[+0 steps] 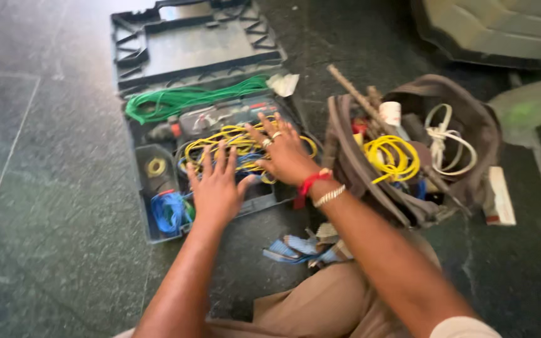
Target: The person sorts various electrical tools and components by moving a power drill, organizing coils of yellow and green wire, and picking through small items in a toolkit and a tool bag while sitting on the floor.
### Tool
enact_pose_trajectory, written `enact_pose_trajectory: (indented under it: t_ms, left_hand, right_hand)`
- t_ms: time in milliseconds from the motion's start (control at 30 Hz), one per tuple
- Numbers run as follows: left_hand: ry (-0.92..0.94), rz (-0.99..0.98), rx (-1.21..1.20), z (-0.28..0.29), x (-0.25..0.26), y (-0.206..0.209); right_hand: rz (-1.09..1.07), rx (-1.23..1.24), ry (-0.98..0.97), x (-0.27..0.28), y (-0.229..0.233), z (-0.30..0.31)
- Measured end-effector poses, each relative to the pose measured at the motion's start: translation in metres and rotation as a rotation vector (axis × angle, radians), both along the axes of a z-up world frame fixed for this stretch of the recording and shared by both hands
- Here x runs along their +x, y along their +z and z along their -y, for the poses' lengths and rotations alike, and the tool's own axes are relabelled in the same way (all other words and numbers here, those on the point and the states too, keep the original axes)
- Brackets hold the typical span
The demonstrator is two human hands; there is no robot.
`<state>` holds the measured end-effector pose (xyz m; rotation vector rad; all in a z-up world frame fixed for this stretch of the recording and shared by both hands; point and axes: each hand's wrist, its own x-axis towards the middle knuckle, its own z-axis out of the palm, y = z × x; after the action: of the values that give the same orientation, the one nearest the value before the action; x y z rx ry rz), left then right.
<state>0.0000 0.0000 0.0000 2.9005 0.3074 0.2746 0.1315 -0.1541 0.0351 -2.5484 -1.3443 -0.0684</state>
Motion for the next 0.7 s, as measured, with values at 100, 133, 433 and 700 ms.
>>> enact_pose_trajectory:
  t_ms: [100,133,433,700]
  left_hand:
    - [0.007,-0.001,0.006,0.005,-0.003,0.013]
    - [-0.01,0.027,0.0,0.007,-0.001,0.016]
    - [-0.149,0.21,-0.136,0.061,-0.001,0.042]
    - [-0.158,0.119,-0.147,0.079,0.003,0.039]
  right_hand:
    - [-0.066,0.222,-0.047,-0.033,0.05,0.034]
    - [-0.175,0.352,-0.041,-0.036,0.068,0.059]
    - [-0.214,0.3,-0.877,-0.012,0.091,0.263]
    - [-0.209,0.121,-0.814,0.028,0.01,0.291]
